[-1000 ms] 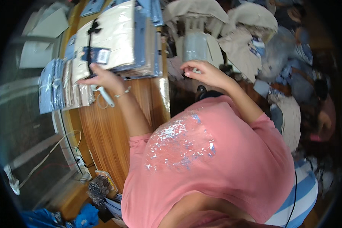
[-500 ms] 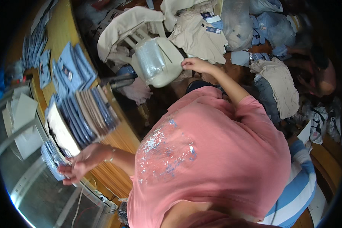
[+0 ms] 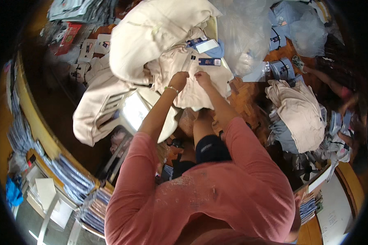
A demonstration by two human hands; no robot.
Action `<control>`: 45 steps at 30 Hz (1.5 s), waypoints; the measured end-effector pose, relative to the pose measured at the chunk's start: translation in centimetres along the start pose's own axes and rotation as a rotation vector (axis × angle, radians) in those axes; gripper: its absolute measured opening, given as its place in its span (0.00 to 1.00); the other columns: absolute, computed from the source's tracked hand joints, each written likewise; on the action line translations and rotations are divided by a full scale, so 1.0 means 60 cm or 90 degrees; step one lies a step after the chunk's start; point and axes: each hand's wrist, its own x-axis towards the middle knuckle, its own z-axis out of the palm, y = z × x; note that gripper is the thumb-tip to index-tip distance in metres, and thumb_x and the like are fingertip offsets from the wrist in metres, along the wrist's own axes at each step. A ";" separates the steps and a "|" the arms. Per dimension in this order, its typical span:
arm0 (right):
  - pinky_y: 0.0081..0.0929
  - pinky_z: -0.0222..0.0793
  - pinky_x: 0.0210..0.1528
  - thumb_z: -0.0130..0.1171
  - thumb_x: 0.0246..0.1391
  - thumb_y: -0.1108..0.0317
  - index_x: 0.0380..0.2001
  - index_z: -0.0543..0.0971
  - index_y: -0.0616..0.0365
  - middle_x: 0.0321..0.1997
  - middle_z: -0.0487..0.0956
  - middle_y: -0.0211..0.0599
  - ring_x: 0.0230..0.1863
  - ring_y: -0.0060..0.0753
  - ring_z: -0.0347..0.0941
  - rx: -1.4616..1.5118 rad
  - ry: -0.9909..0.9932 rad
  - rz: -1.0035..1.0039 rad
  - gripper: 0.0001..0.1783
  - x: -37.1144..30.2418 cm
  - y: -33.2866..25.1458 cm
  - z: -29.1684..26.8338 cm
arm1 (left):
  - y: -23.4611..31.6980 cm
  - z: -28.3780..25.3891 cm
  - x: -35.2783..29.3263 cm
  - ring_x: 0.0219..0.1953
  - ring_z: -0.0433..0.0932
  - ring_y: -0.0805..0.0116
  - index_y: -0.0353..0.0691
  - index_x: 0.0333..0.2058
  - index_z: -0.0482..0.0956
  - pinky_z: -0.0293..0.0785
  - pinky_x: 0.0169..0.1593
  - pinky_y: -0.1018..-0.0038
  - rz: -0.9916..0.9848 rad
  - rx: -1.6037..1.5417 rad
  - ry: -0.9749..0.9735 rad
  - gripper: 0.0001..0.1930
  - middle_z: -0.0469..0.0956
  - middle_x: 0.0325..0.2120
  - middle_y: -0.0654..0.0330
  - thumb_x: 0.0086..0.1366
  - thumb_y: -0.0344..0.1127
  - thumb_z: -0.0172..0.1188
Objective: The person folds a tan garment around a cardboard insert, smooths it, attaches a tag using a plastic fastener, and places the folded item into a clear plastic bag.
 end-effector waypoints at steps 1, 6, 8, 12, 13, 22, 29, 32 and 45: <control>0.31 0.73 0.31 0.56 0.43 0.71 0.28 0.80 0.60 0.24 0.79 0.46 0.26 0.44 0.77 -0.029 0.061 -0.084 0.07 0.021 -0.014 0.021 | -0.025 0.013 0.047 0.40 0.75 0.49 0.35 0.40 0.73 0.71 0.44 0.61 0.007 0.023 0.039 0.12 0.76 0.36 0.46 0.57 0.30 0.52; 0.39 0.70 0.37 0.61 0.41 0.67 0.23 0.78 0.62 0.26 0.77 0.48 0.33 0.49 0.75 -0.113 0.204 0.078 0.09 0.113 -0.002 0.099 | -0.071 0.068 0.148 0.39 0.75 0.52 0.40 0.47 0.68 0.72 0.40 0.60 0.026 0.305 0.284 0.17 0.74 0.41 0.50 0.60 0.39 0.52; 0.39 0.70 0.37 0.62 0.41 0.65 0.23 0.77 0.62 0.26 0.77 0.46 0.34 0.48 0.75 -0.140 0.155 0.088 0.10 0.116 -0.013 0.110 | -0.100 0.078 0.143 0.37 0.76 0.55 0.42 0.43 0.72 0.71 0.40 0.60 -0.032 0.330 0.190 0.15 0.76 0.37 0.53 0.61 0.42 0.51; 0.40 0.68 0.35 0.59 0.44 0.58 0.27 0.76 0.59 0.28 0.77 0.44 0.33 0.48 0.73 -0.079 0.092 0.053 0.14 0.109 0.045 0.091 | -0.078 0.066 0.137 0.36 0.77 0.55 0.47 0.38 0.76 0.71 0.39 0.60 -0.106 0.278 0.121 0.11 0.77 0.32 0.54 0.60 0.42 0.53; 0.40 0.68 0.35 0.59 0.45 0.57 0.27 0.77 0.58 0.28 0.77 0.44 0.32 0.48 0.73 -0.081 0.110 0.094 0.14 0.103 0.048 0.090 | -0.068 0.059 0.135 0.36 0.77 0.55 0.47 0.38 0.76 0.71 0.39 0.60 -0.119 0.273 0.103 0.10 0.77 0.32 0.54 0.59 0.42 0.53; 0.40 0.69 0.34 0.58 0.42 0.63 0.27 0.77 0.58 0.29 0.78 0.45 0.32 0.50 0.74 -0.186 0.163 0.100 0.10 0.095 0.011 0.079 | -0.046 0.012 0.041 0.38 0.76 0.54 0.42 0.36 0.76 0.71 0.41 0.63 -0.065 -0.014 0.064 0.09 0.78 0.32 0.55 0.55 0.35 0.59; 0.22 0.69 0.36 0.55 0.54 0.70 0.42 0.74 0.63 0.30 0.77 0.40 0.32 0.26 0.74 0.216 0.006 -0.096 0.12 -0.077 -0.098 -0.011 | 0.045 -0.065 -0.113 0.34 0.76 0.58 0.42 0.30 0.79 0.70 0.39 0.65 0.108 0.052 0.198 0.05 0.78 0.30 0.57 0.53 0.34 0.59; 0.21 0.68 0.36 0.53 0.56 0.71 0.41 0.73 0.63 0.31 0.76 0.36 0.32 0.21 0.71 0.340 -0.114 -0.159 0.10 -0.195 -0.203 -0.057 | 0.097 -0.118 -0.212 0.33 0.75 0.57 0.41 0.30 0.79 0.70 0.40 0.66 0.122 -0.069 0.261 0.06 0.79 0.30 0.59 0.52 0.32 0.61; 0.25 0.67 0.44 0.62 0.46 0.76 0.34 0.73 0.61 0.36 0.76 0.32 0.38 0.27 0.71 0.299 -0.066 -0.612 0.11 -0.607 -0.648 -0.074 | 0.302 -0.385 -0.751 0.37 0.73 0.74 0.33 0.29 0.76 0.69 0.41 0.80 0.203 -0.267 0.583 0.04 0.75 0.34 0.60 0.52 0.19 0.58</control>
